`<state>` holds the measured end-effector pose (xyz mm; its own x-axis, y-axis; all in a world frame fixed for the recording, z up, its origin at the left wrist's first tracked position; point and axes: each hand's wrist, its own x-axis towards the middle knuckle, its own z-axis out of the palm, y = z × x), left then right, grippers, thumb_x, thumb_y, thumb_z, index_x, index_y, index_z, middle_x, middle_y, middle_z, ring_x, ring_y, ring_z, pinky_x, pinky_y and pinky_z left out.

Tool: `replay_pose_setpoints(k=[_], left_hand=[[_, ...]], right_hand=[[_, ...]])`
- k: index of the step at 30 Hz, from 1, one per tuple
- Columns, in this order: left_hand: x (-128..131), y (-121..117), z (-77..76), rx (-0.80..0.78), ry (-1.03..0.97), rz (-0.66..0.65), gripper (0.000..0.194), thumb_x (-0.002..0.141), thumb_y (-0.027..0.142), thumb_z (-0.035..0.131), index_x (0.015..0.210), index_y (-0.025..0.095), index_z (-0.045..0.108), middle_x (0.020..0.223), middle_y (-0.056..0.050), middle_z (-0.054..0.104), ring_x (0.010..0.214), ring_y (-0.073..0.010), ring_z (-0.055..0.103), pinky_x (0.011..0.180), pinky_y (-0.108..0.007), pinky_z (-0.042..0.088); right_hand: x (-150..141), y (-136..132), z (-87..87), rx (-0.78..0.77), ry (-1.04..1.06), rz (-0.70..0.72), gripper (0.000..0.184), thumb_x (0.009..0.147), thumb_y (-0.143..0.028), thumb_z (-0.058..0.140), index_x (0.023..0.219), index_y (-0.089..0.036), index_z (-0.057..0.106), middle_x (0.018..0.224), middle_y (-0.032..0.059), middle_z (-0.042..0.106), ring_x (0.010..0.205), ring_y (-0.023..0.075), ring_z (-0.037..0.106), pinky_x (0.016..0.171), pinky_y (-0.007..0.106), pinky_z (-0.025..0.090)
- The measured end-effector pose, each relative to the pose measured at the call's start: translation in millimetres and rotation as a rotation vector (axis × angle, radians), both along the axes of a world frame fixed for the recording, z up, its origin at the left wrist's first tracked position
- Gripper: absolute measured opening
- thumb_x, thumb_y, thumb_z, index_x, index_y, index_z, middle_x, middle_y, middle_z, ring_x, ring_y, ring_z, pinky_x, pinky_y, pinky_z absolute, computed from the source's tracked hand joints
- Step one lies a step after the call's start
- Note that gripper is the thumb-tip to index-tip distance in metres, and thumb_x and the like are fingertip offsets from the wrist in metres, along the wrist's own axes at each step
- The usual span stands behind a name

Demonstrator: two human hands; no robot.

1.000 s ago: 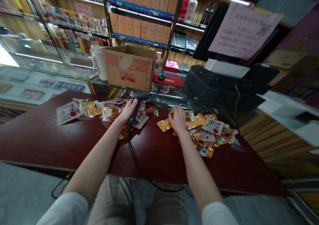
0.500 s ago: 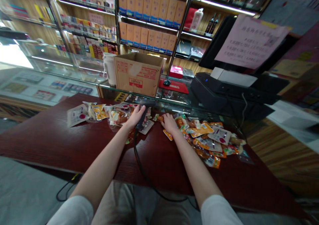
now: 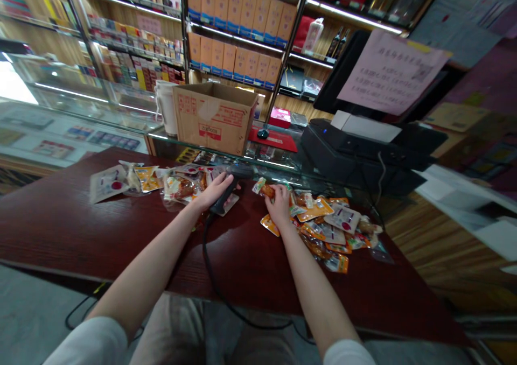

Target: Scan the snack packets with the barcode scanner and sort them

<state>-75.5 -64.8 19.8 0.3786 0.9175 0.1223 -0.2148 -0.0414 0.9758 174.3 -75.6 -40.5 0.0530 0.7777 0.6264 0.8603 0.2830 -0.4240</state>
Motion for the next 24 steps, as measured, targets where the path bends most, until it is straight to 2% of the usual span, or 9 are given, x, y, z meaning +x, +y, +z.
replay_pose_setpoints(k=[3, 6, 11, 14, 16, 19, 21, 24], left_hand=[[2.2, -4.7, 3.0, -0.022, 0.030, -0.054, 0.051, 0.081, 0.061, 0.066, 0.101, 0.018, 0.049, 0.077, -0.001, 0.066, 0.042, -0.0089, 0.054, 0.034, -0.021, 0.040], [4.7, -7.2, 3.8, -0.035, 0.045, -0.092, 0.053, 0.080, 0.065, 0.063, 0.101, 0.019, 0.048, 0.069, 0.002, 0.062, 0.042, -0.0097, 0.053, 0.034, -0.022, 0.040], [7.1, -6.4, 2.4, -0.011, 0.014, -0.080, 0.054, 0.080, 0.064, 0.064, 0.102, 0.019, 0.047, 0.075, 0.001, 0.065, 0.041, -0.0092, 0.053, 0.034, -0.022, 0.040], [7.6, -6.2, 3.1, -0.009, 0.001, -0.075, 0.055, 0.078, 0.065, 0.065, 0.101, 0.019, 0.047, 0.072, 0.001, 0.064, 0.039, -0.0093, 0.053, 0.033, -0.021, 0.039], [7.7, -7.0, 4.4, 0.000, -0.015, -0.069, 0.057, 0.076, 0.067, 0.066, 0.100, 0.019, 0.046, 0.072, 0.001, 0.064, 0.039, -0.0092, 0.052, 0.032, -0.021, 0.039], [7.8, -8.3, 6.3, 0.015, -0.040, -0.073, 0.057, 0.077, 0.067, 0.065, 0.100, 0.019, 0.045, 0.074, 0.001, 0.065, 0.039, -0.0089, 0.052, 0.032, -0.021, 0.039], [7.7, -8.8, 6.8, 0.018, -0.063, -0.077, 0.056, 0.078, 0.066, 0.065, 0.101, 0.018, 0.046, 0.075, 0.000, 0.065, 0.040, -0.0087, 0.052, 0.032, -0.021, 0.039], [7.5, -9.7, 7.2, 0.018, -0.085, -0.099, 0.052, 0.081, 0.065, 0.062, 0.099, 0.018, 0.048, 0.069, 0.001, 0.063, 0.040, -0.0090, 0.051, 0.033, -0.021, 0.038]], right_hand=[[-4.2, -4.1, 3.4, 0.059, -0.028, -0.070, 0.031, 0.083, -0.021, 0.054, 0.114, -0.019, 0.059, 0.124, 0.0149, 0.050, 0.118, 0.0290, 0.047, 0.104, 0.047, 0.039], [-4.9, -6.2, 7.5, 0.084, -0.026, -0.077, 0.031, 0.084, -0.020, 0.053, 0.114, -0.018, 0.057, 0.124, 0.0155, 0.050, 0.119, 0.0290, 0.045, 0.105, 0.047, 0.038], [-1.0, -9.1, 12.4, 0.112, 0.016, -0.072, 0.032, 0.085, -0.022, 0.052, 0.117, -0.018, 0.056, 0.126, 0.0158, 0.050, 0.123, 0.0285, 0.044, 0.107, 0.048, 0.037], [-1.3, -7.5, 14.5, 0.128, 0.120, -0.046, 0.032, 0.084, -0.027, 0.056, 0.115, -0.019, 0.058, 0.129, 0.0167, 0.050, 0.126, 0.0286, 0.044, 0.108, 0.049, 0.036], [-3.3, -4.0, 17.1, 0.114, 0.335, 0.001, 0.033, 0.082, -0.034, 0.060, 0.111, -0.019, 0.058, 0.125, 0.0151, 0.055, 0.122, 0.0276, 0.050, 0.105, 0.048, 0.041], [-6.4, 0.7, 23.9, 0.043, 0.920, 0.157, 0.035, 0.081, -0.046, 0.059, 0.105, -0.021, 0.058, 0.103, 0.0080, 0.066, 0.098, 0.0238, 0.065, 0.092, 0.046, 0.052], [-6.8, 0.7, 29.6, -0.032, 1.268, 0.299, 0.033, 0.080, -0.047, 0.060, 0.100, -0.021, 0.058, 0.092, 0.0044, 0.069, 0.086, 0.0226, 0.070, 0.086, 0.047, 0.055], [-4.7, -3.3, 37.0, -0.119, 1.504, 0.422, 0.029, 0.079, -0.042, 0.065, 0.097, -0.020, 0.062, 0.091, 0.0041, 0.073, 0.086, 0.0222, 0.072, 0.087, 0.046, 0.057]])
